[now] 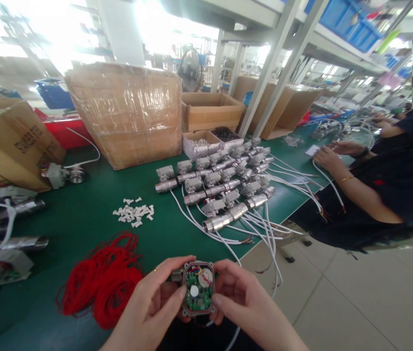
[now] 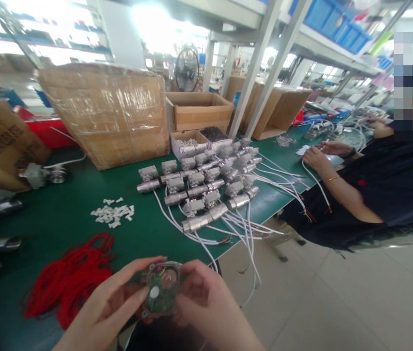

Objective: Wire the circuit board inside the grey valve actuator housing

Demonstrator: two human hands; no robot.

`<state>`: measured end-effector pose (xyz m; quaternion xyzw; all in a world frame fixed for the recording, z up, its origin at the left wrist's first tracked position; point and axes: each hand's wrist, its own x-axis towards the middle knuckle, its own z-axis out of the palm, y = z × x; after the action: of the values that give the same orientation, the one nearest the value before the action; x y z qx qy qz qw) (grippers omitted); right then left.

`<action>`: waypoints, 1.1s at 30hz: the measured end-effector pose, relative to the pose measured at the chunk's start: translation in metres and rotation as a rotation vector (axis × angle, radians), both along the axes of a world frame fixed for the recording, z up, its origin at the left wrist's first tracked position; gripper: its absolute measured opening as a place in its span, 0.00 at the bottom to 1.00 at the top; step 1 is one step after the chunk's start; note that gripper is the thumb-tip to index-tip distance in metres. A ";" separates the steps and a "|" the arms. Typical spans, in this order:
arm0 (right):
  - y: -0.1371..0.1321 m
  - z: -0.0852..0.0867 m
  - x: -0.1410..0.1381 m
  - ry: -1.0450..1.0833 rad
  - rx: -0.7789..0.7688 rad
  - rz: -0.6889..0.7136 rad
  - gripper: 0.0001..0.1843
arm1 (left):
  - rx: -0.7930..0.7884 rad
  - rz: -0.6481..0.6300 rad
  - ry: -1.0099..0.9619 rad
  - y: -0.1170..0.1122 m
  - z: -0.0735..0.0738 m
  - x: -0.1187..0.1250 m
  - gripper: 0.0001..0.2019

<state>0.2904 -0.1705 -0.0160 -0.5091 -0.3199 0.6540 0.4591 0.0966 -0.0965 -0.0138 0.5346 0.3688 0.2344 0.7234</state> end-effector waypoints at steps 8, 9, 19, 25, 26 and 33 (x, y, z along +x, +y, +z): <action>0.000 -0.007 -0.002 0.031 0.000 -0.018 0.26 | -0.104 -0.082 0.005 0.005 -0.002 0.000 0.33; 0.000 -0.008 -0.002 0.034 0.003 -0.018 0.26 | -0.103 -0.092 0.006 0.005 -0.005 -0.002 0.33; 0.001 -0.004 -0.009 -0.040 0.065 -0.056 0.22 | -0.010 -0.050 0.092 0.002 -0.014 -0.002 0.35; 0.002 0.001 -0.014 -0.077 0.068 -0.047 0.23 | -0.034 0.017 0.106 -0.003 -0.003 0.002 0.33; 0.003 0.001 -0.013 -0.065 0.064 -0.041 0.23 | -0.034 0.007 0.099 -0.002 -0.004 0.002 0.33; 0.002 -0.012 -0.002 0.066 0.094 -0.015 0.30 | -0.038 -0.018 0.051 0.001 -0.015 0.000 0.38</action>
<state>0.2881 -0.1683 -0.0279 -0.4676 -0.3310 0.6513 0.4977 0.0965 -0.0958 -0.0288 0.5300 0.3866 0.2071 0.7258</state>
